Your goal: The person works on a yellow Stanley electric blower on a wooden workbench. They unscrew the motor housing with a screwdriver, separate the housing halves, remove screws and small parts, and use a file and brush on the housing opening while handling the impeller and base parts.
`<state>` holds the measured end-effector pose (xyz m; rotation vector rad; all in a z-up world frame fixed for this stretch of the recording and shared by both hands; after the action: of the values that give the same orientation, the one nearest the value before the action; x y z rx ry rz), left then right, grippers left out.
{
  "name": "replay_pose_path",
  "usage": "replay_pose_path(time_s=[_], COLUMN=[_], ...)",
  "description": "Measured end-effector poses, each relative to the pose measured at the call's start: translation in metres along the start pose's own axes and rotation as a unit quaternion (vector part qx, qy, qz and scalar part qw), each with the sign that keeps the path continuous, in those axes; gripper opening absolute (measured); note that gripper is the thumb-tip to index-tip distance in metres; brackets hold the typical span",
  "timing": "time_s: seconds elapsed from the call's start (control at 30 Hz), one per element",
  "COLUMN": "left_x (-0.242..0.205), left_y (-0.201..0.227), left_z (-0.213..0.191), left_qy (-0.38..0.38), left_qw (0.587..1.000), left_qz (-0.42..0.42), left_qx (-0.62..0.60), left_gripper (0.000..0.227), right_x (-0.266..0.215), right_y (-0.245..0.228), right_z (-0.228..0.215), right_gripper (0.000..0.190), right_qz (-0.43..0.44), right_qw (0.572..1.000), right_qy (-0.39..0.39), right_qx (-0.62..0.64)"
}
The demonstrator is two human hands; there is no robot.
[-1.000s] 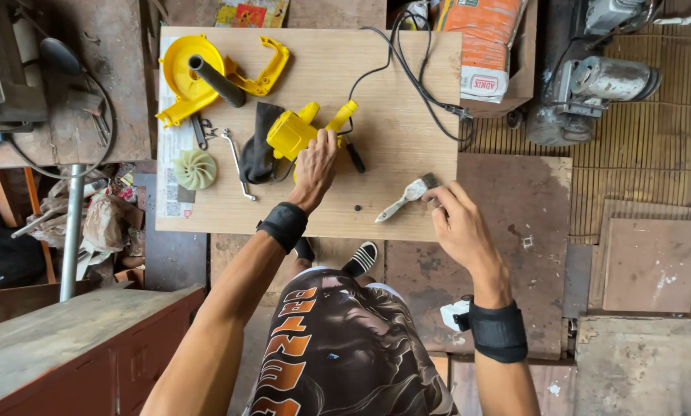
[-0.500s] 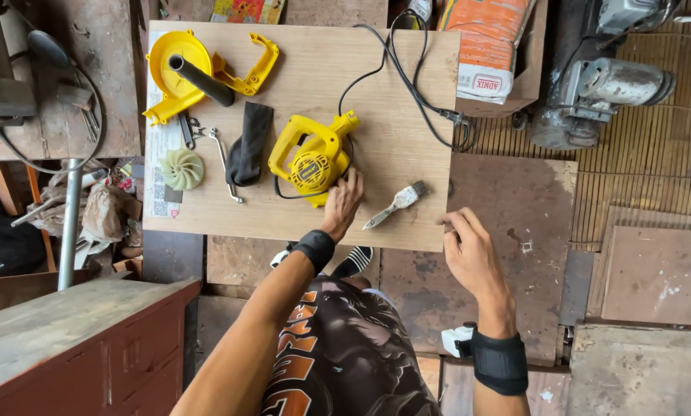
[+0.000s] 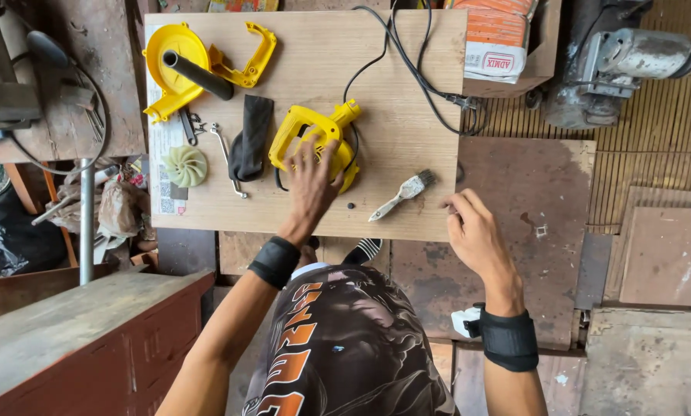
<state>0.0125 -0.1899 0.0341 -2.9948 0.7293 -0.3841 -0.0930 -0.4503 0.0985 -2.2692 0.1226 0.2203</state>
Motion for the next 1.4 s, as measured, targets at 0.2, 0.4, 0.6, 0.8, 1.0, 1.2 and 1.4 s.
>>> replay_pose_path(time_s=[0.2, 0.4, 0.6, 0.8, 1.0, 1.2, 1.4], left_x=[-0.018, 0.000, 0.001, -0.025, -0.021, -0.016, -0.005], left_y=[-0.060, -0.100, -0.151, -0.163, -0.123, -0.079, -0.078], left_z=[0.035, 0.000, -0.030, -0.005, -0.005, 0.016, 0.003], left_qy=[-0.166, -0.114, -0.096, -0.060, 0.007, -0.114, -0.121], left_qw=[0.942, 0.927, 0.853, 0.771, 0.937, 0.945, 0.936], left_qz=[-0.177, -0.194, -0.276, -0.365, -0.244, -0.236, -0.253], left_qx=[-0.232, -0.299, -0.432, -0.518, -0.250, -0.193, -0.213], left_gripper=[0.099, 0.092, 0.089, 0.086, 0.086, 0.083, 0.083], right_x=[0.002, 0.004, 0.008, 0.012, 0.009, 0.003, 0.000], right_y=[-0.005, -0.004, -0.006, -0.023, -0.030, -0.029, -0.014], right_z=[0.014, 0.018, 0.024, 0.028, 0.033, 0.032, 0.028], right_gripper=[0.021, 0.024, 0.025, 0.024, 0.024, 0.023, 0.023], right_qz=[-0.022, 0.015, 0.006, -0.020, 0.002, -0.009, 0.015], right_qw=[1.000, 0.999, 0.999, 0.999, 0.998, 0.999, 0.999], right_qy=[-0.020, -0.043, -0.036, -0.033, -0.056, -0.036, -0.031], right_qx=[0.003, -0.010, -0.016, -0.015, -0.036, -0.020, -0.025])
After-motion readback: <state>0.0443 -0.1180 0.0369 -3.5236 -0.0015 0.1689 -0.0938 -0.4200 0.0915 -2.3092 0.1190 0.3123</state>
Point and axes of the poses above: each hand's wrist, its own x-axis towards the middle knuckle, its own z-axis out of the palm, y = z × x, the point moved 7 cm from there along x, towards the middle knuckle, and after that the axes turned 3 degrees about x, right-handed, at the moved point
